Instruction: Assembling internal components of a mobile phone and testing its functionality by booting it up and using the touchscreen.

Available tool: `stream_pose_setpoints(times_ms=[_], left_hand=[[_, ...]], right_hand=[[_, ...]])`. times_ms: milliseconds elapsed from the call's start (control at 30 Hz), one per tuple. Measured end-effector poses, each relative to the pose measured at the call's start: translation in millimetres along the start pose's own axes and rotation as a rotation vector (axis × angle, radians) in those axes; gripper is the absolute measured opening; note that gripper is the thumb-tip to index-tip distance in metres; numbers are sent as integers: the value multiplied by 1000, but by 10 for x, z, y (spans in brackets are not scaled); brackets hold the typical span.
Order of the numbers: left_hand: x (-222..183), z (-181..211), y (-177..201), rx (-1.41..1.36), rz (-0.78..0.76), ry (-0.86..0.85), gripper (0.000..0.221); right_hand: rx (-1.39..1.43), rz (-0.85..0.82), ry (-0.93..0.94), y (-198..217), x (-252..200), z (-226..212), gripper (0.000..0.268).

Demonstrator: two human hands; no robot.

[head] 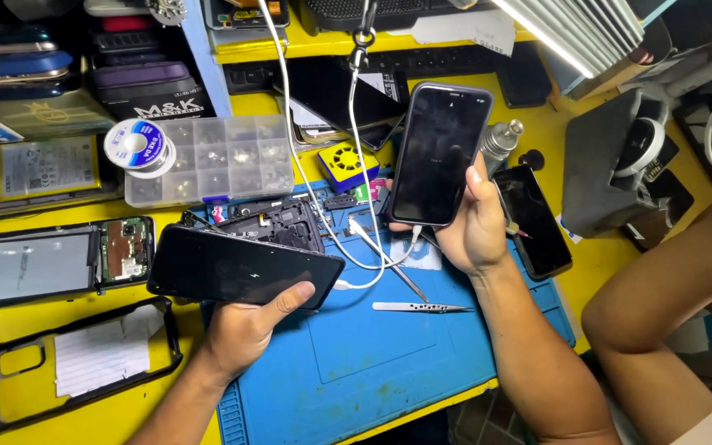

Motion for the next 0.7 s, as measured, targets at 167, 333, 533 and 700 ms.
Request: stream_pose_setpoints(times_ms=[167,333,533,700], left_hand=[[1,4,-1,11,2,-8,29],[-11,-63,13,18,11,107,24],[-20,-124,37,18,38,171,27],[4,-56,12,12,13,114,26]], right_hand=[[-15,-32,14,-13,-1,9,44],[-10,-26,6,-9,-10,16,50],[-12,-124,64,-30,-8,1,41],[37,-65,13,17,-8,22,58]])
Point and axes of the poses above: each hand's wrist, its own x-axis towards the middle knuckle, its own y-axis out of the back of the hand, z = x × y, the point moved 10 cm from there along x, towards the middle knuckle, and after that the axes turned 3 degrees about -z, right-handed, at the moved point
